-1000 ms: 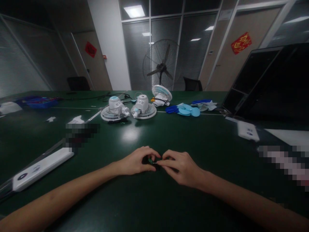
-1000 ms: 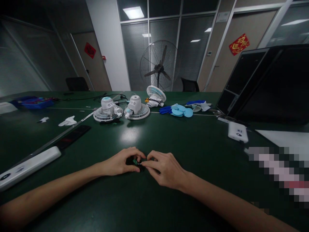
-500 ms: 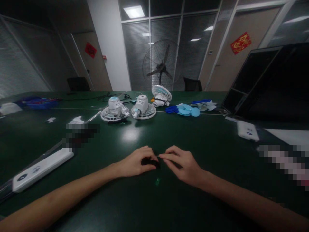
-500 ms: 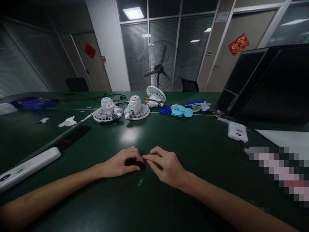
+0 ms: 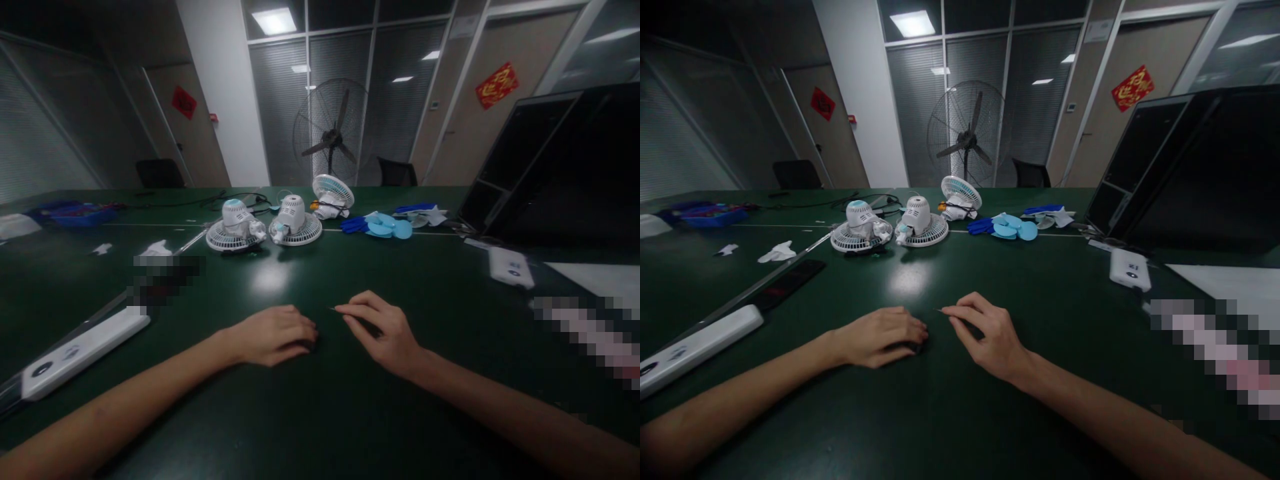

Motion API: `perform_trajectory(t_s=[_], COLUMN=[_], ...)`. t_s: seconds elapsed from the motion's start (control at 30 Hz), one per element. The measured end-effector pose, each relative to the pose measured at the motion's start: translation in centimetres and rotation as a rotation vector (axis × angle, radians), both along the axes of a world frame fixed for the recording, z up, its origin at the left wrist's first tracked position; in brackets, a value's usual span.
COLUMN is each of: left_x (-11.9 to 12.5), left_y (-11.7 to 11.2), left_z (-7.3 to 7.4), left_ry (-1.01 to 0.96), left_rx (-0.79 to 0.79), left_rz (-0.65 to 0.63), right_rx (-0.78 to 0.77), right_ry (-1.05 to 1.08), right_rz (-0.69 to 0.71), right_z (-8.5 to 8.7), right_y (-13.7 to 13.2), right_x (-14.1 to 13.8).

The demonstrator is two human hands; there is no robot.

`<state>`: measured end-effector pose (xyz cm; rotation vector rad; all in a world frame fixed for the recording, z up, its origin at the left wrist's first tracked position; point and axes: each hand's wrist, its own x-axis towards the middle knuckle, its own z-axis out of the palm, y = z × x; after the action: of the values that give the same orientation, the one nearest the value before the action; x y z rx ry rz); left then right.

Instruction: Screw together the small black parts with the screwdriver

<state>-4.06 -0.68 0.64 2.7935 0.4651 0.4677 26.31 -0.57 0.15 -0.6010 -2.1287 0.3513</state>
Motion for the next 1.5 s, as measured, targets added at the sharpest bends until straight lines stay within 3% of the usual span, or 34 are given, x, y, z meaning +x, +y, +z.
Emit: perform_trajectory(t_s=[0.2,0.33,0.63,0.9,1.1,1.27,1.5], left_x=[-8.5,-13.0,-16.7,-18.0,-17.4,-16.1,-14.5], left_y=[6.8,9.2,10.8,11.6,11.1,10.4,9.5], left_z=[-0.6,-1.4,-2.8,-2.6,-2.5,-2.0,-1.2], left_ry=[0.040,0.035,-0.075,-0.053,-0.079,-0.211,-0.333], left_rx=[0.033,0.054,0.114,0.084,0.090,0.052,-0.014], left_rz=[0.708,0.929,1.010,0.952,1.021,1.133,1.066], right_rx=[-0.054,-0.066,-0.069,-0.076,-0.082,-0.080,-0.069], right_ry=[-0.014,-0.023,-0.059,-0.056,-0.055,-0.065,-0.055], right_rz=[0.041,0.049,0.035,0.050,0.054,0.046,0.058], right_z=[-0.2,-0.1,-0.3,-0.1,-0.1,-0.1,-0.1], right_y=[0.0,0.0,0.0,0.0,0.0,0.0,0.1], right_x=[0.0,-0.1,0.1,0.1,0.1,0.1,0.1])
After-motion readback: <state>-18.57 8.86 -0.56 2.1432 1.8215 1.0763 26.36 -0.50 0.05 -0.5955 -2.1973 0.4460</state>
